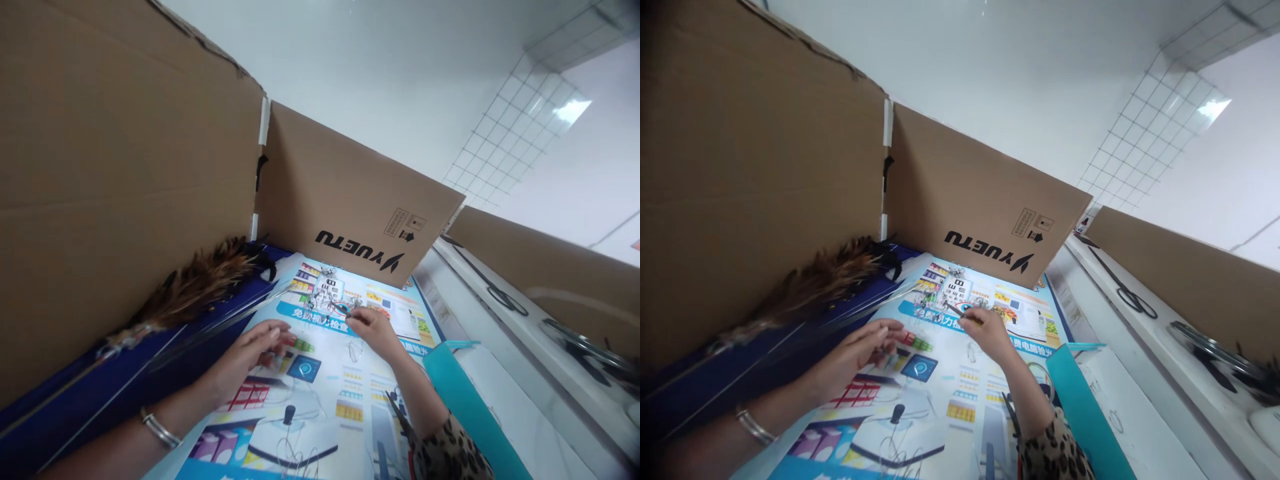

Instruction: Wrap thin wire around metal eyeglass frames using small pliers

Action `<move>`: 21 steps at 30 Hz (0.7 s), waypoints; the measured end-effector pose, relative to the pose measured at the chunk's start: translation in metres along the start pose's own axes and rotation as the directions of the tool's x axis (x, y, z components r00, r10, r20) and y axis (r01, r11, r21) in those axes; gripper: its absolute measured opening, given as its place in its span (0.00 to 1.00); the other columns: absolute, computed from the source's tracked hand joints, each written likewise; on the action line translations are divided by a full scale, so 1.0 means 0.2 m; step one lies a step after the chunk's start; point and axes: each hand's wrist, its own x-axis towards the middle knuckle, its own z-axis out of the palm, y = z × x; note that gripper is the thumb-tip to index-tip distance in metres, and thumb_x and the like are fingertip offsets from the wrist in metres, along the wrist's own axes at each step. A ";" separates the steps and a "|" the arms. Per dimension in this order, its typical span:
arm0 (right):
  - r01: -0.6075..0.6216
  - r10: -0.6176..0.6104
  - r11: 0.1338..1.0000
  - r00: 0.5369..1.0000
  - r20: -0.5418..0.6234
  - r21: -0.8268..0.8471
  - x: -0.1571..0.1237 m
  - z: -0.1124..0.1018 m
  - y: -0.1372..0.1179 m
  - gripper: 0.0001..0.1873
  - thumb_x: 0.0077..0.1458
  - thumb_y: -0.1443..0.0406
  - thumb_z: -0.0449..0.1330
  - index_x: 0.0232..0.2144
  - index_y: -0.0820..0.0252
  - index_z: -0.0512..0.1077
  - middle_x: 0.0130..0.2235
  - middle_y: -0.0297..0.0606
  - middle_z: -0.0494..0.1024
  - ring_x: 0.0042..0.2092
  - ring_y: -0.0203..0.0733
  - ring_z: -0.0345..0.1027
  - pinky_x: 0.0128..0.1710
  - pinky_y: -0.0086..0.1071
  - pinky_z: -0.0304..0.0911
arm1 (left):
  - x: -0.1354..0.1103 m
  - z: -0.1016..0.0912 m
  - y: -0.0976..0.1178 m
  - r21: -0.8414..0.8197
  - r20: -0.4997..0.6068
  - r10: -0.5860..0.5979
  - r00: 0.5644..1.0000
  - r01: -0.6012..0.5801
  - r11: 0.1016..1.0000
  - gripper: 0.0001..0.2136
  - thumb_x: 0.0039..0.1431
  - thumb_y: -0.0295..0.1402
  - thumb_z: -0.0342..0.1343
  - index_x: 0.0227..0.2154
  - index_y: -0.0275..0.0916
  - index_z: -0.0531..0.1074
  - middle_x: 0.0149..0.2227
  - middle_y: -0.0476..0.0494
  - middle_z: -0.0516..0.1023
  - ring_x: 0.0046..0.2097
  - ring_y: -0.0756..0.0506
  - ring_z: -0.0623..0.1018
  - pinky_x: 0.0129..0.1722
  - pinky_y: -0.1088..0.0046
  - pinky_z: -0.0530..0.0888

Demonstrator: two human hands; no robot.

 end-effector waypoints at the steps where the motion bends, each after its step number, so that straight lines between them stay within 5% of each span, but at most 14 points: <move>1: 0.031 -0.032 0.997 0.999 0.011 0.071 -0.06 0.01 -0.03 0.11 0.52 0.58 0.55 0.31 0.58 0.72 0.31 0.31 0.74 0.33 0.35 0.65 0.32 0.25 0.58 | -0.02 0.02 0.02 -0.098 0.030 -0.022 0.999 0.025 0.995 0.15 0.56 0.43 0.50 0.42 0.40 0.67 0.40 0.41 0.73 0.36 0.46 0.71 0.28 0.75 0.67; 6: 0.000 -0.016 0.981 0.997 0.081 0.196 -0.27 0.05 -0.13 0.08 0.51 0.60 0.57 0.31 0.57 0.72 0.32 0.33 0.74 0.34 0.37 0.67 0.34 0.27 0.59 | -0.11 0.09 0.08 -0.258 0.131 -0.044 0.990 0.077 0.963 0.11 0.55 0.36 0.55 0.40 0.39 0.69 0.38 0.43 0.71 0.36 0.47 0.71 0.29 0.76 0.68; 15: -0.021 0.013 0.985 0.999 0.049 0.173 -0.47 0.12 -0.12 0.07 0.50 0.62 0.59 0.32 0.57 0.72 0.34 0.34 0.75 0.37 0.38 0.67 0.37 0.28 0.59 | -0.21 0.17 0.07 -0.333 0.290 -0.151 0.945 0.247 0.910 0.06 0.56 0.29 0.54 0.37 0.37 0.70 0.38 0.42 0.72 0.37 0.48 0.71 0.35 0.74 0.68; 21: -0.011 0.000 0.983 0.998 0.056 0.185 -0.55 0.15 -0.14 0.07 0.52 0.62 0.57 0.34 0.57 0.72 0.35 0.35 0.75 0.37 0.38 0.67 0.37 0.28 0.59 | -0.26 0.20 0.05 -0.419 0.283 -0.184 0.941 0.294 0.859 0.04 0.55 0.27 0.55 0.35 0.37 0.69 0.35 0.45 0.71 0.35 0.50 0.72 0.33 0.76 0.69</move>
